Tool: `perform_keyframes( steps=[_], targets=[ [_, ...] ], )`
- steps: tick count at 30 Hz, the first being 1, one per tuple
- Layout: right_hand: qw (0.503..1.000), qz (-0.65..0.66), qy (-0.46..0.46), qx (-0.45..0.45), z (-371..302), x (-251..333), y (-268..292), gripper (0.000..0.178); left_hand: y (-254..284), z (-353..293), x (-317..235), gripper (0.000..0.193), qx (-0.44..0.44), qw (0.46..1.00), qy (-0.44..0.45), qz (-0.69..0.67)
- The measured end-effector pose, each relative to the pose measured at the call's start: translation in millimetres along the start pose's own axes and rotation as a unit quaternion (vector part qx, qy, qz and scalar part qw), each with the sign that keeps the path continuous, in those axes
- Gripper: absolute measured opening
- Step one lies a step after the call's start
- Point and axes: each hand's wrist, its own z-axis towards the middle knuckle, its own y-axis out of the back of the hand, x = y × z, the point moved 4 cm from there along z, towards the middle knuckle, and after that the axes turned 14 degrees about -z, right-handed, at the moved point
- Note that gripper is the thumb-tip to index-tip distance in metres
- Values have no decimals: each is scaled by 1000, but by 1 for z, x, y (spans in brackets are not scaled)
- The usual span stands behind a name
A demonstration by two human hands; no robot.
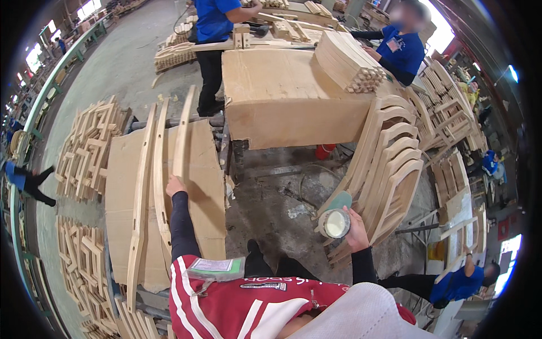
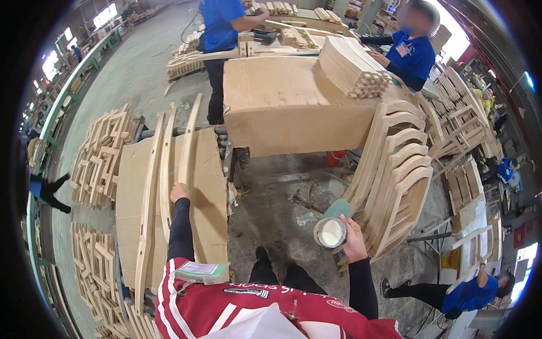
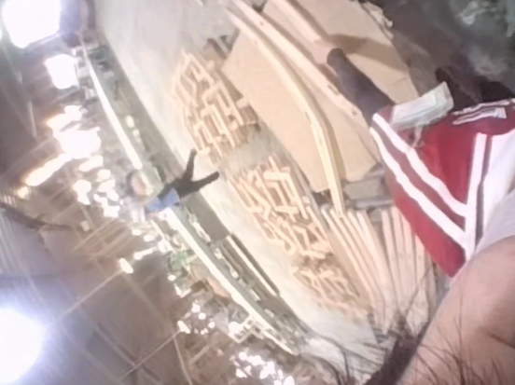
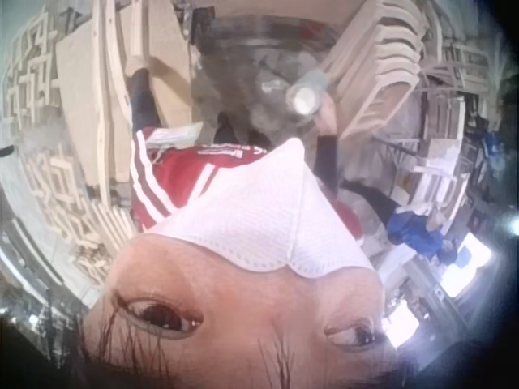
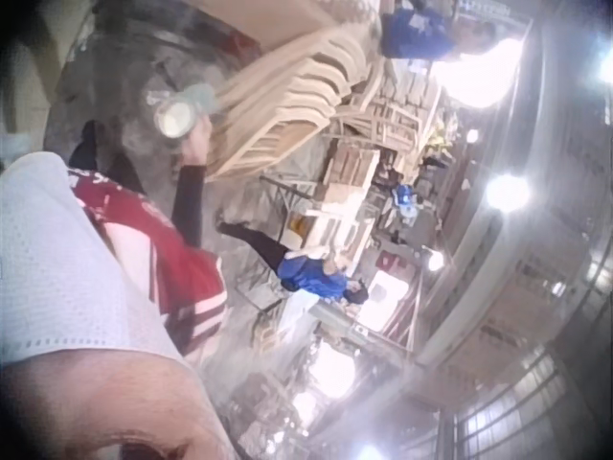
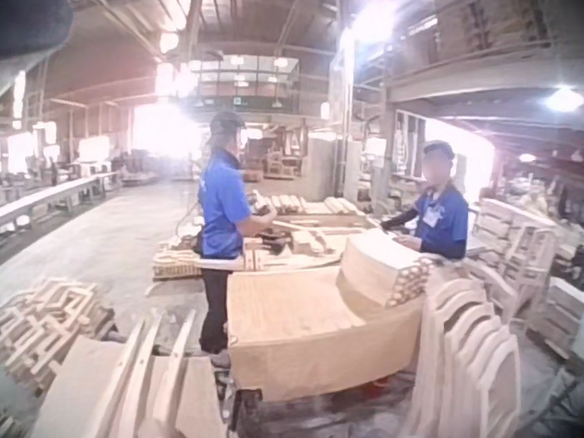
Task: The person stirs a white liquid in a small container, then applies it to curved wooden slats using a brush. They handle the slats one by one, applying the liquid to the surface and placing them back on a metal rack.
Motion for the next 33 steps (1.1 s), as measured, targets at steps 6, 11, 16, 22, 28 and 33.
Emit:
perform_keyframes(
  steps=[6,11,16,22,28,33],
  targets=[
    [997,-35,-51,50,35,14,-26,19,66,26,-2,50,-157,953,-261,-1],
    [977,-139,-97,128,60,12,-39,28,131,-101,24,63,-81,961,-180,-196],
    [960,-141,-86,225,76,-2,-85,27,174,-268,126,57,-89,983,-65,-144],
    [915,-160,-105,356,55,-21,-157,29,193,-453,237,58,-115,966,112,-204],
    [864,-197,-101,451,7,-57,-240,26,214,-593,324,63,-152,917,312,-197],
    [849,-220,-76,474,7,-84,-273,34,234,-635,395,63,-142,925,324,-141]
  ],
)
